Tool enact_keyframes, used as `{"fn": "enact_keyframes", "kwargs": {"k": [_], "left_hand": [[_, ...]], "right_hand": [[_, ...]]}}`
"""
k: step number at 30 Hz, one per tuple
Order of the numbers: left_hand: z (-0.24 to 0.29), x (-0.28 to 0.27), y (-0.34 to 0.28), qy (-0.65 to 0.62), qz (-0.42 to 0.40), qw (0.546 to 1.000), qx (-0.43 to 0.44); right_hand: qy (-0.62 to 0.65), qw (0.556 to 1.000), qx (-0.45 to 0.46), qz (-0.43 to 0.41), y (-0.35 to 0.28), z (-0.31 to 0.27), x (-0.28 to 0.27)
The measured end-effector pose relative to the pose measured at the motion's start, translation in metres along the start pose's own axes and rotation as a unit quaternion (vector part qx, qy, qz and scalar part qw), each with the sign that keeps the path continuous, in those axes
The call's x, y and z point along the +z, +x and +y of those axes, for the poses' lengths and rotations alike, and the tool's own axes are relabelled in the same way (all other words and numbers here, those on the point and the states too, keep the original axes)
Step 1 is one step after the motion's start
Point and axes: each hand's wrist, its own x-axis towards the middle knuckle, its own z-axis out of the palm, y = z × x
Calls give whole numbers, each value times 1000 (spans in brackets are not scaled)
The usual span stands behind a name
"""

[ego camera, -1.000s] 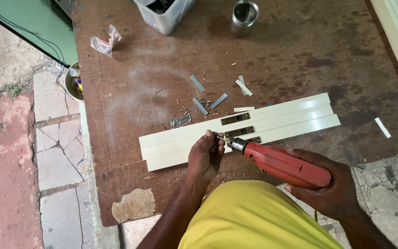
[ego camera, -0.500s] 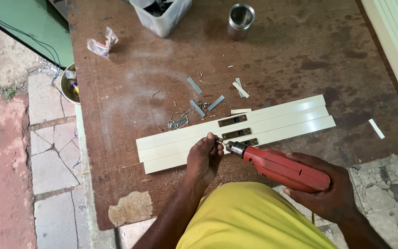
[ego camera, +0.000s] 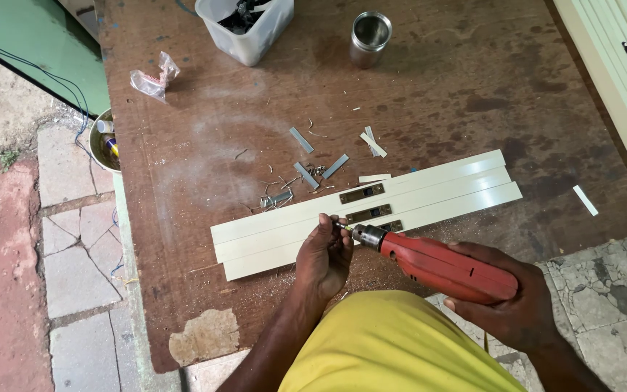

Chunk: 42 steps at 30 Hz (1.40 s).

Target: Attach metal hinges to PVC or aluminum profiles using an electric drill for window assembly.

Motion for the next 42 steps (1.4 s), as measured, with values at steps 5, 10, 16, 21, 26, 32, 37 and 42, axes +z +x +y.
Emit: {"fn": "enact_keyframes", "kwargs": {"k": [5,10,16,21,26,32,37,42], "left_hand": [[1,7,-5,68,-5,998,3],[-14,-82,64,241,51,964,103],[2,-82,77,798,34,511,318],[4,-63,94,879,-38,349,325],[4,-52,97,881,-39,372,289],[3,-49,97,866,-7,393,309],[0,-53,104,860,-6,399,317],[2,-54,102,856,-8,411,314]], "right_hand": [[-53,998,22,31,3,-2,2],[-93,994,21,62,-5,-3,-2],[-140,985,-1,101,-1,-6,-12],[-121,986,30,112,1,-7,-14],[-141,983,60,102,4,-5,-19],[-121,983,96,96,15,-3,-23],[-200,974,74,76,28,-10,-16],[-232,971,51,25,45,-13,-3]]}}
